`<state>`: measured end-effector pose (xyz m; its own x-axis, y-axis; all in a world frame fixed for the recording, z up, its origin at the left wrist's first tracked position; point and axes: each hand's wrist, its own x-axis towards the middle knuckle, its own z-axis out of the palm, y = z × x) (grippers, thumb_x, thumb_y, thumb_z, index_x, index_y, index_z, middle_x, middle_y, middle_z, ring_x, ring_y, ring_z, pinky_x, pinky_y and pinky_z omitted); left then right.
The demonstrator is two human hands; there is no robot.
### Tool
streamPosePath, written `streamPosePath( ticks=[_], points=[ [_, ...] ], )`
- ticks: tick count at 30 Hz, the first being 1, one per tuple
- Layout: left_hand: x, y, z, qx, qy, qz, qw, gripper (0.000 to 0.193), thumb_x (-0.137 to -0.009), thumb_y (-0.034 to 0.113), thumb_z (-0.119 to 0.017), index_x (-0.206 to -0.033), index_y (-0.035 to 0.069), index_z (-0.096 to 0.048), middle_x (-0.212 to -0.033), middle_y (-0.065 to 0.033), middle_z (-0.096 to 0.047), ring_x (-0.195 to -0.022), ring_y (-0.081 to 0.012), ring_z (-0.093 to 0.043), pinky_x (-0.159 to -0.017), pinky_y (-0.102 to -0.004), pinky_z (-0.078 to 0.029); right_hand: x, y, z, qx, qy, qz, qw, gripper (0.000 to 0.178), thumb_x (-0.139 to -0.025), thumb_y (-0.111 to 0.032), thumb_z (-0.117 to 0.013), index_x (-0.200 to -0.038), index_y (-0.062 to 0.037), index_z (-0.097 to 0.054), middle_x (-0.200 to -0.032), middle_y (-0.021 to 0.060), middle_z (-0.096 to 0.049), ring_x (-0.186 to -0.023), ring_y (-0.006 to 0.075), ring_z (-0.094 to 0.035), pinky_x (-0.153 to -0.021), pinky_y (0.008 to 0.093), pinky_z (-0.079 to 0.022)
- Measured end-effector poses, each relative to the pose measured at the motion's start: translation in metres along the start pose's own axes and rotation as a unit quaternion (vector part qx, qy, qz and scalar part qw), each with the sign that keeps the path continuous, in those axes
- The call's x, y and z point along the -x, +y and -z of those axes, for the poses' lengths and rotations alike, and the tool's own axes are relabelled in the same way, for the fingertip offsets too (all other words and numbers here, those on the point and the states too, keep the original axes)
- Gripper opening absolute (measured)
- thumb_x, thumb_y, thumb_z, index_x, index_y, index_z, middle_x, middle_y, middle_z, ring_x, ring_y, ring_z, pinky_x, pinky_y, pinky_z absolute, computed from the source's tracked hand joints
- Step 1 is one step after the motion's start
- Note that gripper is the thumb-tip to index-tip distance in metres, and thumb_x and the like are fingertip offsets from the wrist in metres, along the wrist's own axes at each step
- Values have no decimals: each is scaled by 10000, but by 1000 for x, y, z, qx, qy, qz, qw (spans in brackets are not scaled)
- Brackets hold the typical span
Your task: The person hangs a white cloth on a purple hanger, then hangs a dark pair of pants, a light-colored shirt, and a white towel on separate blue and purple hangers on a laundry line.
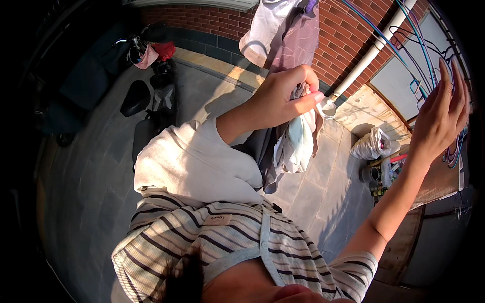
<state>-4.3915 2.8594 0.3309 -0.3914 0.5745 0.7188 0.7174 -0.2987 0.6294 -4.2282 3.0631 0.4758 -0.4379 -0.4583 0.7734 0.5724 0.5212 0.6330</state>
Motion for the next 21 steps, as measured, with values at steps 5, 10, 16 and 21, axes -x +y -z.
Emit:
streamPosePath(
  ticks=[5, 10, 16, 21],
  points=[
    [16, 18, 34, 45, 70, -58, 995, 119, -858, 63, -548, -969, 19, -554, -963, -37, -572, -895, -92, -539, -788, -231, -416, -9, -118, -5, -471, -22, -95, 877, 363, -806, -118, -652, -1153, -69, -558, -1156, 97, -580, -1055, 249, -553, -890, 340, -431],
    [8, 18, 52, 26, 14, -21, 999, 230, -836, 63, -557, -1058, 7, -563, -881, -53, -594, -824, -84, -557, -754, -228, -435, -19, -148, -29, -658, -99, -281, 691, 462, -794, -267, -703, -1142, -16, -533, -1102, 112, -606, -1065, 220, -551, -915, 339, -415],
    [-15, 4, 35, -38, 34, 20, 998, 415, -832, 107, -561, -1243, 116, -506, -845, -64, -605, -794, -105, -564, -731, -253, -443, -8, -148, -53, -746, -152, -294, 578, 220, -814, -163, -669, -933, -27, -543, -918, 17, -596, -920, 103, -536, -863, 251, -387],
    [-36, -7, 27, -17, -10, 9, 1000, 526, -824, 145, -578, -1324, 100, -422, -923, -110, -630, -855, -161, -605, -784, -293, -456, -13, -132, -39, -795, -192, -335, 467, 172, -839, -158, -636, -948, -57, -549, -906, -6, -592, -900, 62, -517, -827, 232, -380]
  ],
)
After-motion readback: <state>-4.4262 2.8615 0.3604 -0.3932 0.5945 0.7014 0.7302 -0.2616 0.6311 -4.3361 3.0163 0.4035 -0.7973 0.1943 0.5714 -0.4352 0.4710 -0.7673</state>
